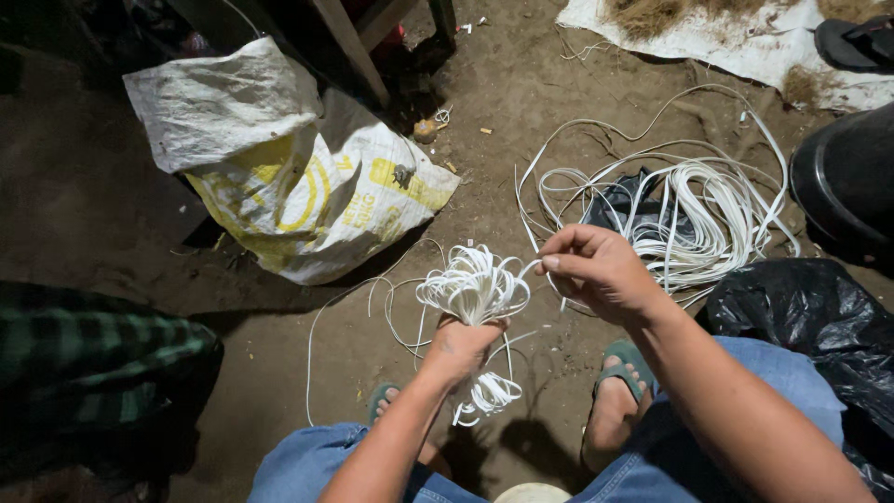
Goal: The person gathers loose white cables, coils them into a bundle, and secures the bundle with a small white tie. They then pick up a pair of scissors and cut a single cable segment.
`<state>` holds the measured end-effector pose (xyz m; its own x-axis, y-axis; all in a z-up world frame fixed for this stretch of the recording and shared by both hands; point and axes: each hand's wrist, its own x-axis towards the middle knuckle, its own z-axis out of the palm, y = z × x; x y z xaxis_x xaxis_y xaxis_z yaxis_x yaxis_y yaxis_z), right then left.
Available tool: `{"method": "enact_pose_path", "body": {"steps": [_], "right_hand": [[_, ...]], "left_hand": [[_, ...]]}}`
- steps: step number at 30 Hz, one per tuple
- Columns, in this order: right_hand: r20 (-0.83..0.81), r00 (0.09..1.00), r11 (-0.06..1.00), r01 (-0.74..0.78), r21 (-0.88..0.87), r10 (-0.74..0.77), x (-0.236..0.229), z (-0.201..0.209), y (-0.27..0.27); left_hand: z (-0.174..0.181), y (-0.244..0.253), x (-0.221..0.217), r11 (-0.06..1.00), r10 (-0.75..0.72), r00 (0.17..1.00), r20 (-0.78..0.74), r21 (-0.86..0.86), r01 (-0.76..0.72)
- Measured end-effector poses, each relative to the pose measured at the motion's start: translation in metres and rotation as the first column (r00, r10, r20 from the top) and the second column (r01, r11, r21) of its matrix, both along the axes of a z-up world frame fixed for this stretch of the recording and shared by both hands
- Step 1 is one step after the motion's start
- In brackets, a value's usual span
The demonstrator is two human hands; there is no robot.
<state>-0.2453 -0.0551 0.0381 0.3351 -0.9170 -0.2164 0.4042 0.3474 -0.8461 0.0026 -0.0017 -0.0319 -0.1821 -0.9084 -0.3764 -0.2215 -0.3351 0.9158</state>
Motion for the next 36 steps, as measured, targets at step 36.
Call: {"method": "enact_pose_path", "body": {"steps": [36], "right_hand": [[-0.482, 0.859, 0.957, -0.263, -0.12, 0.175, 0.055, -0.015, 0.036]], "left_hand": [[0.028, -0.021, 0.016, 0.802, 0.568, 0.578, -0.586, 0.235, -0.549]]}}
